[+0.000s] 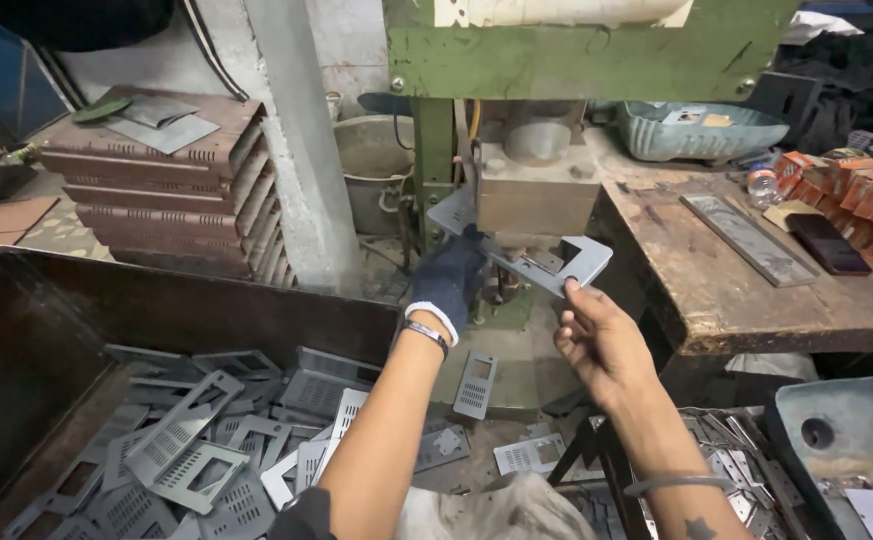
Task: The person picks perforated metal faceplates one at a time from a large bin and positions each under a foot-operated press machine, which presses the plate with visible sparks. They then remove the pressed plate, place it aside, and repeat the cycle with additional plates, at one point reaching into a tray of small metal parts.
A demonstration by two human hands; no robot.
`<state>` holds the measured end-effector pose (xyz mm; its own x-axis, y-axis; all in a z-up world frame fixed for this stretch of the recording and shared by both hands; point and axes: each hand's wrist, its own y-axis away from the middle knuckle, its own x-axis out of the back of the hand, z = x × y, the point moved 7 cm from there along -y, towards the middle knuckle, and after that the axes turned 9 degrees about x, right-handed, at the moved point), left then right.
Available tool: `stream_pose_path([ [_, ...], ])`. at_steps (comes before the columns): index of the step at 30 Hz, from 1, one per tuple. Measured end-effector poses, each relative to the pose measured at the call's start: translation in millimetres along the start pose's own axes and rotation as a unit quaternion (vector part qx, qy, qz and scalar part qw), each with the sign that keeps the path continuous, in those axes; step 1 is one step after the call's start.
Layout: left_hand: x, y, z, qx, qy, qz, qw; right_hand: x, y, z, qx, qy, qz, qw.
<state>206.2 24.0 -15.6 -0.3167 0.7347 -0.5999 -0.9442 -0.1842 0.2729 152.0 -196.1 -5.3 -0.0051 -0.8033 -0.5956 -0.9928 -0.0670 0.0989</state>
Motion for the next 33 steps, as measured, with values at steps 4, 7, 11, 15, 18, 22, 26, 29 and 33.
stream_pose_path([
  [4,-1,12,5,-0.036,-0.008,-0.012,0.999,10,-10,4,0.009,-0.006,-0.019,1.0],
  [7,-8,13,18,-0.108,-0.024,-0.054,0.992,10,-19,8,0.011,-0.018,-0.037,0.999],
  [11,-1,3,27,-0.073,-0.028,-0.017,0.997,-22,-15,2,0.019,-0.034,-0.057,0.998],
  [15,19,-21,28,-0.073,-0.011,-0.036,0.997,-30,-35,15,-0.003,-0.047,-0.064,0.997],
  [18,16,-15,33,-0.084,-0.025,-0.035,0.996,-31,-34,20,-0.011,-0.055,-0.054,0.997],
  [22,24,-19,28,-0.074,-0.019,-0.037,0.996,-30,-31,22,-0.007,-0.048,-0.041,0.998],
  [26,25,-16,42,-0.248,-0.212,-0.059,0.944,-33,-30,20,0.002,-0.041,-0.042,0.998],
  [29,20,-8,49,-0.328,-0.298,-0.029,0.896,-35,-20,20,-0.002,-0.016,-0.018,1.0],
  [33,11,-6,30,-0.07,-0.008,-0.049,0.996,-11,-1,22,0.004,0.036,0.032,0.999],
])
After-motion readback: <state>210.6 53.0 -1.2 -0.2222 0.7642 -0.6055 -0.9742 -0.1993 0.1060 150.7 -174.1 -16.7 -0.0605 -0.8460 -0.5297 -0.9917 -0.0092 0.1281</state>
